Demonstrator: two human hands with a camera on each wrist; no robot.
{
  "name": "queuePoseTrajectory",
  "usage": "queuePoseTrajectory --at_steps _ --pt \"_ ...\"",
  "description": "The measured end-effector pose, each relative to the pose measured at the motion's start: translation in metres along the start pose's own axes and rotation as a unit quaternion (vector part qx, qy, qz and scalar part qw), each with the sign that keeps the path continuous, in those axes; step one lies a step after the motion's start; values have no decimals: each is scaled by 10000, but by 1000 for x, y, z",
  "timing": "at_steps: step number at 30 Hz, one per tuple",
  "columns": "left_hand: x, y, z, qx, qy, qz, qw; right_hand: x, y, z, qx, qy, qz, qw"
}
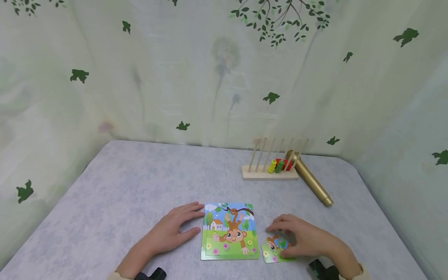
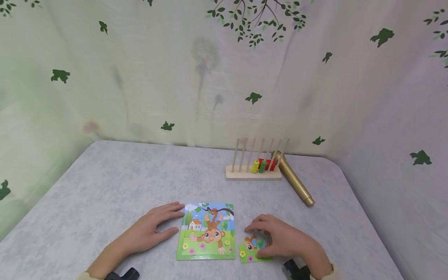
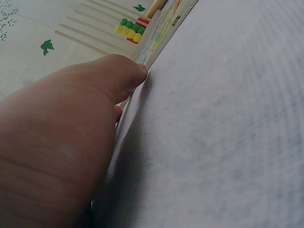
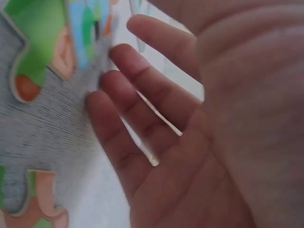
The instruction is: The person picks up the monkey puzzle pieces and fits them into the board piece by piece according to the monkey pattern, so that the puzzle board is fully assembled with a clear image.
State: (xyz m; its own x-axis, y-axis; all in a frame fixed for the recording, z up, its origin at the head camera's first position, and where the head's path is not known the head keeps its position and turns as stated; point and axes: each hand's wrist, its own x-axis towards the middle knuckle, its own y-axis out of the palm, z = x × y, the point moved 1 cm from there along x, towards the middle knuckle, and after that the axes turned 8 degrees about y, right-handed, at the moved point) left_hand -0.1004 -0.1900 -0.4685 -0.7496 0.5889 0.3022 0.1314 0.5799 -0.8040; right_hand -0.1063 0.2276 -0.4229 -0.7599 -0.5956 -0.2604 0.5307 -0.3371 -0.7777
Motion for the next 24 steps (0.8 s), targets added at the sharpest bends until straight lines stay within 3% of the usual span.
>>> queuePoseTrajectory --at_steps 7,16,24 --pt "1 0 0 12 30 25 10000 -3 -2 0 36 -120 131 9998" --pt "0 0 -2 -9 27 -16 10000 4 2 -1 -221 226 -419 9986" --pt "-1 0 -1 47 71 -78 9999 9 1 5 -277 170 -616 9976"
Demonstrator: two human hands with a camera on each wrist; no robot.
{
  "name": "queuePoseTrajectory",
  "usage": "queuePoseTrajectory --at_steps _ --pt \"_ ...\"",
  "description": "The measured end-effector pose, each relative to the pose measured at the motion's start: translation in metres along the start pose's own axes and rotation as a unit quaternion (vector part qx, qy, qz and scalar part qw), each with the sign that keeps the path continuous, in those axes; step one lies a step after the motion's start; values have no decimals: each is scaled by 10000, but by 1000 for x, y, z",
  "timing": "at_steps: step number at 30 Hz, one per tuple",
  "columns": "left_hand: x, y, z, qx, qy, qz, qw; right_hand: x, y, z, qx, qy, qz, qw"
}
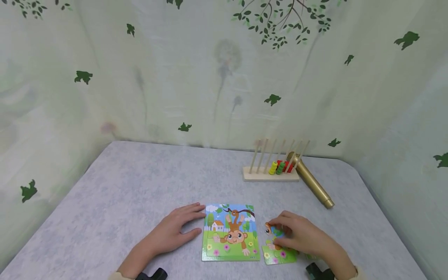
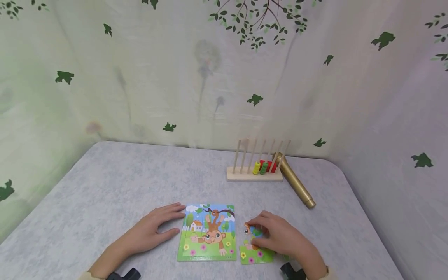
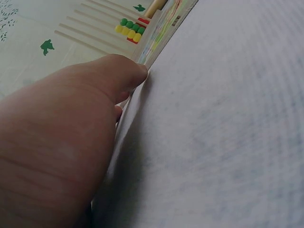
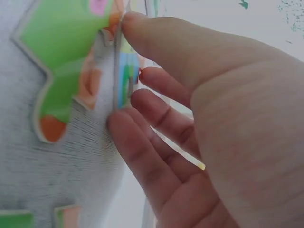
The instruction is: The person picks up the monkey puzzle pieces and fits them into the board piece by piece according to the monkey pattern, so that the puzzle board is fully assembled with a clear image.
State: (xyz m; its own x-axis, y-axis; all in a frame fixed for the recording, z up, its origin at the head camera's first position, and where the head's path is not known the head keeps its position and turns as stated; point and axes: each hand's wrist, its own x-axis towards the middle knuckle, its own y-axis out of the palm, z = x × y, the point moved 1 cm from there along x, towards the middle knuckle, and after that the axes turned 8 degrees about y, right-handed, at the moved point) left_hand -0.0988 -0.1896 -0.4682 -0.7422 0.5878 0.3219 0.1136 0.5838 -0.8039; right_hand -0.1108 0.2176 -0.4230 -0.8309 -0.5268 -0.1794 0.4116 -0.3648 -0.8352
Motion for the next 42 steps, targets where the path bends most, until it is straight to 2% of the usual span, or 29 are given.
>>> queuePoseTrajectory --at_steps 3,7,12,16,20,25,28,37,42 --pt "0 1 0 -2 9 -3 10000 0 -2 -3 197 70 161 9997" --pt "1 1 0 39 30 -29 10000 1 -3 -6 432 -27 350 9984" --pt "2 1 1 21 -13 10 10000 3 -3 -7 488 -326 364 9976" --pt "2 1 0 -11 -32 19 10000 6 -4 -5 517 -310 341 9976" --pt "1 1 -1 -44 -59 34 10000 8 -1 -3 347 -70 166 9992" --pt "1 1 -2 -72 -59 27 10000 11 8 1 -261 295 -175 9991" --pt "1 1 -2 -79 -60 29 9999 13 11 2 -551 321 -336 9974" --pt "-1 2 2 -47 -182 74 9998 13 13 9 -957 568 -708 9913" --pt "0 2 2 -30 -173 77 9998 15 14 13 -1079 471 -809 9897"
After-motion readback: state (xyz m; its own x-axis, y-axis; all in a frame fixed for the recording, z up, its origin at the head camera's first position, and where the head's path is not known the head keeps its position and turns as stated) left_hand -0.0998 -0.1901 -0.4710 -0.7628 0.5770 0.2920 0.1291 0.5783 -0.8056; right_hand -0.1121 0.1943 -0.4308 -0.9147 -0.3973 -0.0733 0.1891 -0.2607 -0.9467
